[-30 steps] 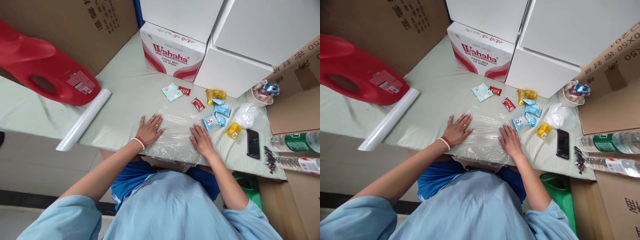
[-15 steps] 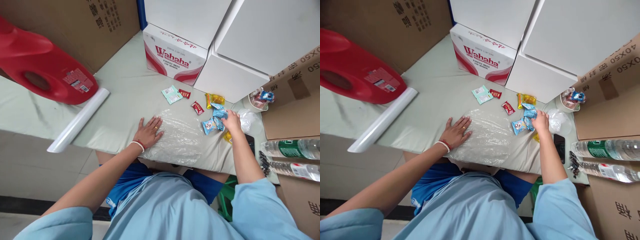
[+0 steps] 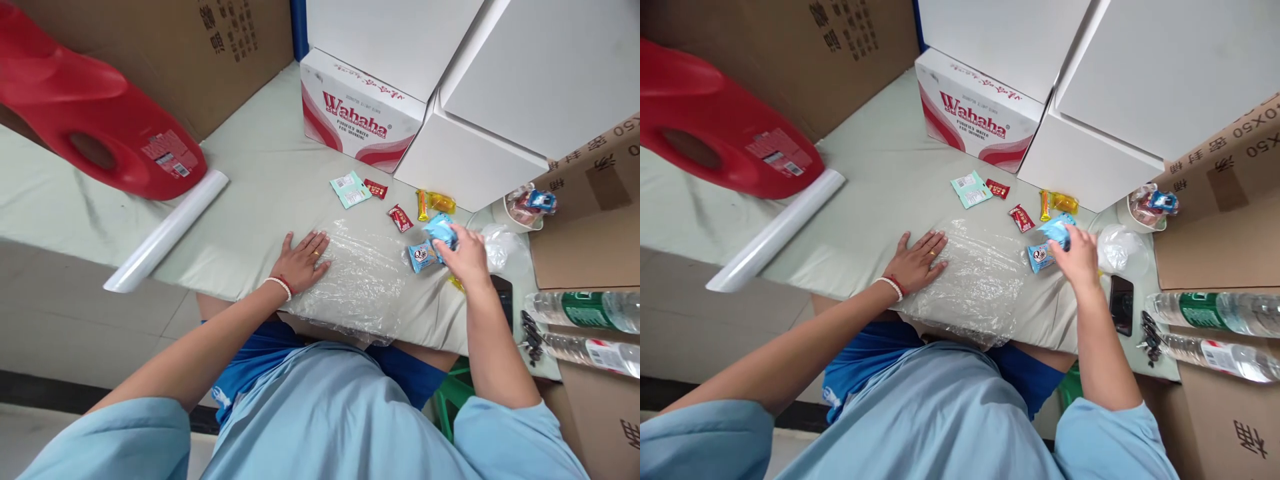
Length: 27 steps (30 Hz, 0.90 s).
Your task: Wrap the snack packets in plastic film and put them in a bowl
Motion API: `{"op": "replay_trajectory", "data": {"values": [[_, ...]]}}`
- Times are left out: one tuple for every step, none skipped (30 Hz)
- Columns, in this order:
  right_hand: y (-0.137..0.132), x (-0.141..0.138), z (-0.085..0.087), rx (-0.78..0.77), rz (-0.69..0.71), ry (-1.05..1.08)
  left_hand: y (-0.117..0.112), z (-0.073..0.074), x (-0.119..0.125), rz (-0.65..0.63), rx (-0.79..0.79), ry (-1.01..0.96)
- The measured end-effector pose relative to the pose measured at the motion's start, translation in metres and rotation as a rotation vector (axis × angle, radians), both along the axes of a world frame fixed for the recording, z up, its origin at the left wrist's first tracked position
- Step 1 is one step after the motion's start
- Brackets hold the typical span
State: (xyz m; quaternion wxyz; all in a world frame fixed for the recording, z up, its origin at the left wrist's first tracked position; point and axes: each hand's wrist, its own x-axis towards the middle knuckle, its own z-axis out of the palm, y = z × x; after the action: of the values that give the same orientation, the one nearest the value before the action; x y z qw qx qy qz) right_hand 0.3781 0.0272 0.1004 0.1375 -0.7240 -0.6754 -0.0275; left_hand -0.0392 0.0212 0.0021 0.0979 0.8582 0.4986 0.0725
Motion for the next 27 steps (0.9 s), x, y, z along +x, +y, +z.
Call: {"op": "replay_trajectory", "data": {"values": [[-0.007, -0.02, 0.001, 0.005, 0.108, 0.059, 0.0, 0.001, 0.0, 0.001, 0.0, 0.007], [-0.014, -0.042, 0.0, 0.001, 0.218, 0.114, 0.0, 0.001, 0.001, 0.002, 0.0, 0.013], [-0.02, -0.065, -0.003, -0.003, 0.318, 0.16, 0.0, 0.001, 0.001, 0.003, 0.0, 0.016], [-0.025, -0.086, -0.008, -0.006, 0.4, 0.195, 0.0, 0.001, 0.001, 0.004, 0.0, 0.018], [-0.03, -0.107, -0.015, -0.013, 0.468, 0.219, -0.001, 0.001, 0.001, 0.005, 0.002, 0.018], [-0.035, -0.124, -0.022, -0.032, 0.523, 0.232, -0.001, 0.001, 0.001, 0.008, 0.003, 0.017], [-0.039, -0.138, -0.031, -0.058, 0.561, 0.236, -0.001, 0.0, 0.002, 0.01, 0.004, 0.016], [-0.043, -0.149, -0.039, -0.091, 0.579, 0.236, -0.001, 0.0, 0.002, 0.012, 0.006, 0.014], [-0.046, -0.155, -0.047, -0.124, 0.578, 0.236, -0.001, -0.001, 0.002, 0.014, 0.007, 0.013], [-0.049, -0.159, -0.055, -0.151, 0.566, 0.24, -0.001, -0.002, 0.002, 0.016, 0.009, 0.011], [-0.051, -0.161, -0.062, -0.163, 0.548, 0.249, -0.001, -0.002, 0.001, 0.016, 0.01, 0.01], [-0.053, -0.161, -0.067, -0.16, 0.53, 0.261, -0.001, -0.002, 0.001, 0.014, 0.011, 0.008], [-0.055, -0.161, -0.071, -0.148, 0.517, 0.275, -0.001, -0.002, 0.001, 0.012, 0.012, 0.006], [-0.057, -0.161, -0.074, -0.132, 0.512, 0.284, -0.001, -0.001, 0.001, 0.009, 0.012, 0.004], [-0.06, -0.161, -0.077, -0.119, 0.509, 0.287, -0.001, -0.001, 0.0, 0.006, 0.012, 0.001], [-0.064, -0.163, -0.078, -0.112, 0.499, 0.285, -0.002, 0.0, 0.0, 0.005, 0.011, -0.001], [-0.067, -0.164, -0.079, -0.112, 0.483, 0.283, -0.002, 0.0, 0.0, 0.005, 0.011, -0.005], [-0.07, -0.166, -0.08, -0.118, 0.469, 0.285, -0.002, 0.001, 0.0, 0.006, 0.013, -0.008], [-0.072, -0.167, -0.08, -0.126, 0.462, 0.295, -0.002, 0.001, 0.0, 0.006, 0.014, -0.012], [-0.073, -0.167, -0.079, -0.136, 0.467, 0.316, -0.002, 0.0, 0.0, 0.005, 0.016, -0.018], [-0.073, -0.165, -0.077, -0.146, 0.483, 0.35, -0.002, 0.0, 0.0, 0.004, 0.019, -0.023], [-0.072, -0.159, -0.075, -0.152, 0.5, 0.391, -0.002, -0.001, 0.0, 0.002, 0.021, -0.028], [-0.068, -0.151, -0.071, -0.15, 0.505, 0.433, -0.001, -0.001, 0.0, 0.001, 0.02, -0.032], [-0.063, -0.139, -0.067, -0.138, 0.486, 0.465, -0.001, -0.001, 0.0, 0.0, 0.018, -0.033], [-0.057, -0.123, -0.063, -0.117, 0.438, 0.48, -0.001, -0.001, 0.0, 0.0, 0.014, -0.033], [-0.049, -0.105, -0.058, -0.088, 0.359, 0.478, -0.001, -0.001, 0.0, 0.001, 0.01, -0.032], [-0.039, -0.084, -0.054, -0.061, 0.265, 0.456, -0.001, 0.0, 0.001, 0.002, 0.005, -0.029]]}}
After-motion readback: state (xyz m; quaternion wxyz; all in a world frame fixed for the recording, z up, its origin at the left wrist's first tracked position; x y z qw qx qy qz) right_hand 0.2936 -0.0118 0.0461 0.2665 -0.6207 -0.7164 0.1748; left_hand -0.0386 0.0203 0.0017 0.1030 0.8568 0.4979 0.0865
